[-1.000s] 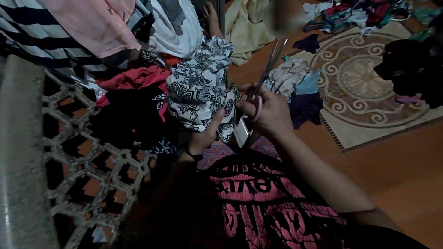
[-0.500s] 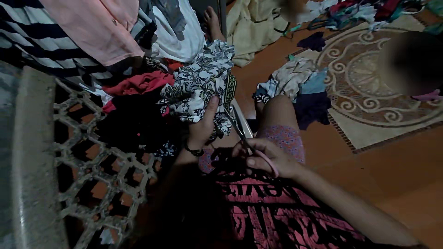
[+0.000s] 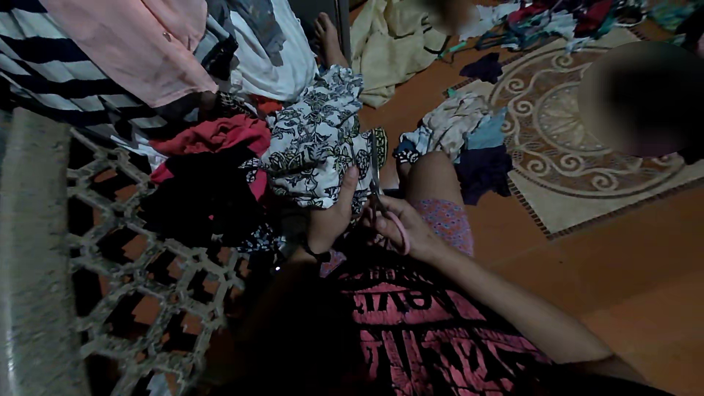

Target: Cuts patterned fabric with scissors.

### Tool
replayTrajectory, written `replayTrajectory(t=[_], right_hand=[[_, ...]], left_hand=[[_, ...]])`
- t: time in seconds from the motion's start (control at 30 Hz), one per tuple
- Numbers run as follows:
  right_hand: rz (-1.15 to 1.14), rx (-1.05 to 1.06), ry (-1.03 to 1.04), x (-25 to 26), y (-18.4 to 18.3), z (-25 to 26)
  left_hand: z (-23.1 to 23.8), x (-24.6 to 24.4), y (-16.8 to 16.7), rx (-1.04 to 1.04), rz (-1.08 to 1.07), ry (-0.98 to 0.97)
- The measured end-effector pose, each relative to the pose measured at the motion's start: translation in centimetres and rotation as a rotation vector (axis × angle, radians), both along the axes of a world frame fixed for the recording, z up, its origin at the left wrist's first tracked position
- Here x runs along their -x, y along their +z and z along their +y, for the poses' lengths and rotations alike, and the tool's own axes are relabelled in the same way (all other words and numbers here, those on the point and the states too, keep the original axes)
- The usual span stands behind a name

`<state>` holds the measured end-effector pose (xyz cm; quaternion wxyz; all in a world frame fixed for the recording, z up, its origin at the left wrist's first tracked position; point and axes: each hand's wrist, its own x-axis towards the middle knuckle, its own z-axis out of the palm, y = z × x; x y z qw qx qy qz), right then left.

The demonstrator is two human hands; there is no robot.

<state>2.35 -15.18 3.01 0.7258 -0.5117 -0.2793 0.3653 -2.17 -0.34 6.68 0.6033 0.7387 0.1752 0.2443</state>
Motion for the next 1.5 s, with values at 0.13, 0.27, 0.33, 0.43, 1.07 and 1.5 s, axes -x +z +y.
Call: replayTrajectory(t=[0.13, 0.27, 0.33, 0.43, 1.07, 1.5], right_hand=[[0.005, 0.002, -0.020, 0.17, -0.19, 0.08], [0.039, 0.016, -0.032, 0.34, -0.10, 0.05], [0.052, 0.026, -0.044, 0.38, -0.01, 0.04], [0.047, 0.022, -0.061, 0.46, 0.05, 0.04], [0.131, 0.067, -0.094, 0.53, 0.20, 0.09], [0.136, 0.052, -0.113, 0.67, -0.25, 0.25]], left_hand=[[0.09, 0.16, 0.04, -0.021, 0.027, -0.008], [-0.01, 0.28, 0.30, -0.040, 0.085, 0.015], [-0.06, 0.31, 0.36, -0.048, 0.104, 0.024], [-0.09, 0.29, 0.31, -0.053, 0.091, 0.025], [-0.18, 0.80, -0.42, -0.140, 0.145, -0.059], [-0.70, 0.75, -0.05, 0.011, 0.177, -0.003]])
